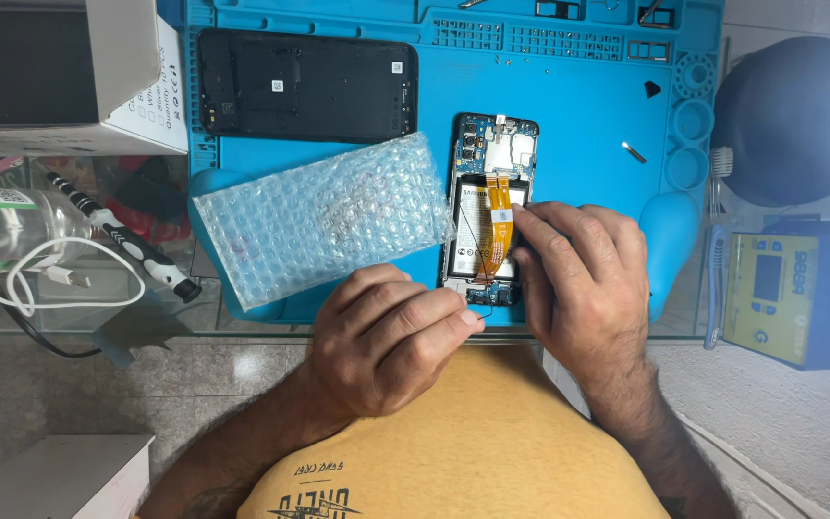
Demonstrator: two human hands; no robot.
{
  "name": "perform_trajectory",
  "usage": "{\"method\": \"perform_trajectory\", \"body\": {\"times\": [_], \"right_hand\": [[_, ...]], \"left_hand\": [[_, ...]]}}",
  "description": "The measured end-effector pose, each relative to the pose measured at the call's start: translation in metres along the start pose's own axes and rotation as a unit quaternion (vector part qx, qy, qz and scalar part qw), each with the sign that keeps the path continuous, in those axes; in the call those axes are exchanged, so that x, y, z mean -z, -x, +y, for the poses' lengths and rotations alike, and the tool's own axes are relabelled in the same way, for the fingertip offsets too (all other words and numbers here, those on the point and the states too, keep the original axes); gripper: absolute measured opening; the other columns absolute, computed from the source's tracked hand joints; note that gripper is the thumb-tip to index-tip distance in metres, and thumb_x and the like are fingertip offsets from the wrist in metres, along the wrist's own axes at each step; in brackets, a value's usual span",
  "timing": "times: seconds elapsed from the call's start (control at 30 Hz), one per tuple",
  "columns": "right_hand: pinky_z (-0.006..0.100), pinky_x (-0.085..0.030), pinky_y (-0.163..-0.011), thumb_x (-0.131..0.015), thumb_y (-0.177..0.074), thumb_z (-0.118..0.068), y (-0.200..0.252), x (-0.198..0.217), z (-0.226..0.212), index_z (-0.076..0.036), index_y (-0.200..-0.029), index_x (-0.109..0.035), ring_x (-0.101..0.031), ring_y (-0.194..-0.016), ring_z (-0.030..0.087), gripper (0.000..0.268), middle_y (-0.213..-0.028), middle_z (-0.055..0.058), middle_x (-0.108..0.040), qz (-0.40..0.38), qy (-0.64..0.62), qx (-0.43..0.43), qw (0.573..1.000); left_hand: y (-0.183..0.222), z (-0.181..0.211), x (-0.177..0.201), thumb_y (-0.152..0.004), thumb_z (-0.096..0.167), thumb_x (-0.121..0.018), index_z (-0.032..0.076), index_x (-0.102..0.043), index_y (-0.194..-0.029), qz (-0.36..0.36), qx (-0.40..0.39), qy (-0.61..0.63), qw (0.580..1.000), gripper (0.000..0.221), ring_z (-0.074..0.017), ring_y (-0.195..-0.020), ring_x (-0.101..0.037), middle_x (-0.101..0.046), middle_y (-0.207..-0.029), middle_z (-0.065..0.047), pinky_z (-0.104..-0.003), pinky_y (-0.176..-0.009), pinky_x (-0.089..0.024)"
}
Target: The person works on a disassembled Samsung smartphone placed on a blue anti-static mat. They use tweezers to carefully lift and reposition a flexible ribbon cable near the battery and motherboard, ensuring the internal components are properly aligned.
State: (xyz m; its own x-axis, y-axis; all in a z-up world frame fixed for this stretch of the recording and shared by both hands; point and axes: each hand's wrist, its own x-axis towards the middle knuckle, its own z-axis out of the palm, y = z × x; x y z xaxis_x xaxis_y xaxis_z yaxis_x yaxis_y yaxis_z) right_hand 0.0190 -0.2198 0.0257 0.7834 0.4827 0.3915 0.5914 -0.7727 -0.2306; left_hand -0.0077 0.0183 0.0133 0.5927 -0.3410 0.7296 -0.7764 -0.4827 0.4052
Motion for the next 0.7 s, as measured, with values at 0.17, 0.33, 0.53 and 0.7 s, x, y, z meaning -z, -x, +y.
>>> {"method": "perform_trajectory", "body": {"times": [0.17, 0.33, 0.53, 0.7], "right_hand": [[0.05, -0.049, -0.101, -0.066, -0.117, -0.013, 0.006, -0.001, -0.001, -0.001, -0.133, -0.077, -0.069, -0.112, 0.037, 0.023, -0.132, 0.016, -0.078, 0.007, 0.021, -0.023, 0.999], [0.05, -0.045, -0.104, -0.072, -0.116, -0.016, 0.009, -0.001, -0.001, -0.006, -0.128, -0.079, -0.067, -0.113, 0.037, 0.017, -0.129, 0.01, -0.079, 0.028, 0.038, -0.049, 0.998], [0.052, -0.039, -0.103, -0.074, -0.114, -0.016, 0.011, 0.0, 0.0, -0.011, -0.116, -0.078, -0.068, -0.113, 0.035, 0.006, -0.123, 0.006, -0.079, 0.04, 0.048, -0.047, 0.997], [0.049, -0.039, -0.101, -0.086, -0.107, -0.007, 0.019, 0.001, 0.002, -0.011, -0.111, -0.078, -0.064, -0.106, 0.036, 0.01, -0.112, 0.008, -0.078, 0.077, 0.038, -0.024, 0.996]], "left_hand": [[-0.002, 0.001, 0.001, -0.114, 0.01, -0.067, 0.007, -0.072, -0.115, -0.01, 0.002, -0.004, 1.0, 0.006, -0.0244, -0.085, -0.073, -0.08, -0.109, -0.009, -0.044, -0.084, -0.061], [-0.001, 0.001, 0.0, -0.113, 0.01, -0.07, 0.006, -0.072, -0.114, -0.004, -0.004, -0.01, 1.0, 0.005, -0.0237, -0.084, -0.072, -0.079, -0.108, -0.01, -0.043, -0.082, -0.061], [0.002, 0.001, -0.001, -0.115, 0.011, -0.065, 0.007, -0.074, -0.115, -0.006, -0.019, -0.026, 0.999, 0.009, -0.022, -0.085, -0.073, -0.08, -0.11, -0.008, -0.042, -0.083, -0.061], [0.006, 0.0, -0.003, -0.116, 0.01, -0.061, 0.009, -0.075, -0.119, 0.002, -0.035, -0.04, 0.999, 0.014, -0.0207, -0.089, -0.074, -0.082, -0.111, -0.007, -0.042, -0.083, -0.062]]}}
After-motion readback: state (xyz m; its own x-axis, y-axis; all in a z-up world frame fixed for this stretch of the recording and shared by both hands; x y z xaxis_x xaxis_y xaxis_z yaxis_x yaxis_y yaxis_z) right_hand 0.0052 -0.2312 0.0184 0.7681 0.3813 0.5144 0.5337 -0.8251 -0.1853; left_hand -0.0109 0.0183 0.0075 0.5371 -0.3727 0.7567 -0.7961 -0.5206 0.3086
